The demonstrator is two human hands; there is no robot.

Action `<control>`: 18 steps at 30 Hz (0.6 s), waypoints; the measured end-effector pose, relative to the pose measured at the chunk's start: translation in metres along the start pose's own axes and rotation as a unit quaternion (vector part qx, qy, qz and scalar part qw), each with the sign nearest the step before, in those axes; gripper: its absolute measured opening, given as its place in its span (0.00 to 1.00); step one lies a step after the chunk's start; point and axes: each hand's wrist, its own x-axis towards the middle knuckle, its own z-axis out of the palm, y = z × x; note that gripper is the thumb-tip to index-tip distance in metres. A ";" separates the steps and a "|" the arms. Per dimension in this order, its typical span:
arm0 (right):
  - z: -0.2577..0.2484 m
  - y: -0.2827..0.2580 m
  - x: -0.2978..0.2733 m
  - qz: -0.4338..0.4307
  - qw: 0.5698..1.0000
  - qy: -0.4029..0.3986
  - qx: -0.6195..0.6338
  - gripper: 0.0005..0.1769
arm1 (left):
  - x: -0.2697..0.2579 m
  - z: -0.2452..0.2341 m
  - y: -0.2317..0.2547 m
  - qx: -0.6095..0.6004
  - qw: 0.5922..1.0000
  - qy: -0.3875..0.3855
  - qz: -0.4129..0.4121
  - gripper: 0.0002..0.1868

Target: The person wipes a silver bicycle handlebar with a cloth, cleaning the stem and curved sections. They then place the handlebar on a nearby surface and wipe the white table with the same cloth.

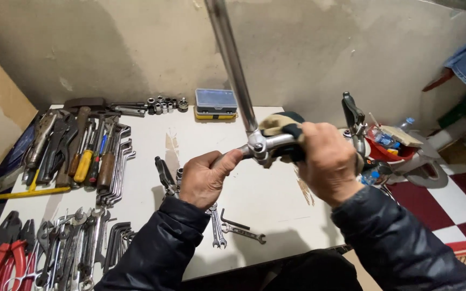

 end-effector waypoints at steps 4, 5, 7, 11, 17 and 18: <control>-0.020 -0.036 0.032 -0.119 0.991 0.058 -0.018 0.20 | 0.000 0.004 0.001 -0.007 1.000 -0.007 -0.004 0.31; -0.030 -0.048 0.041 -0.159 0.984 0.075 -0.007 0.16 | -0.003 0.005 0.004 -0.018 1.000 -0.011 -0.005 0.30; -0.028 -0.040 0.043 -0.163 0.985 0.045 0.018 0.12 | -0.003 0.005 0.001 -0.020 1.000 -0.007 -0.004 0.30; -0.029 -0.001 0.039 -0.056 0.922 -0.178 0.340 0.28 | -0.008 0.004 0.005 -0.011 1.000 -0.007 -0.003 0.29; -0.020 0.046 -0.011 -0.013 0.968 -0.091 0.234 0.45 | -0.003 -0.002 0.006 -0.090 0.996 0.017 0.011 0.29; -0.021 0.047 -0.013 -0.012 0.968 -0.092 0.233 0.45 | -0.004 -0.002 0.007 -0.090 0.996 0.016 0.010 0.29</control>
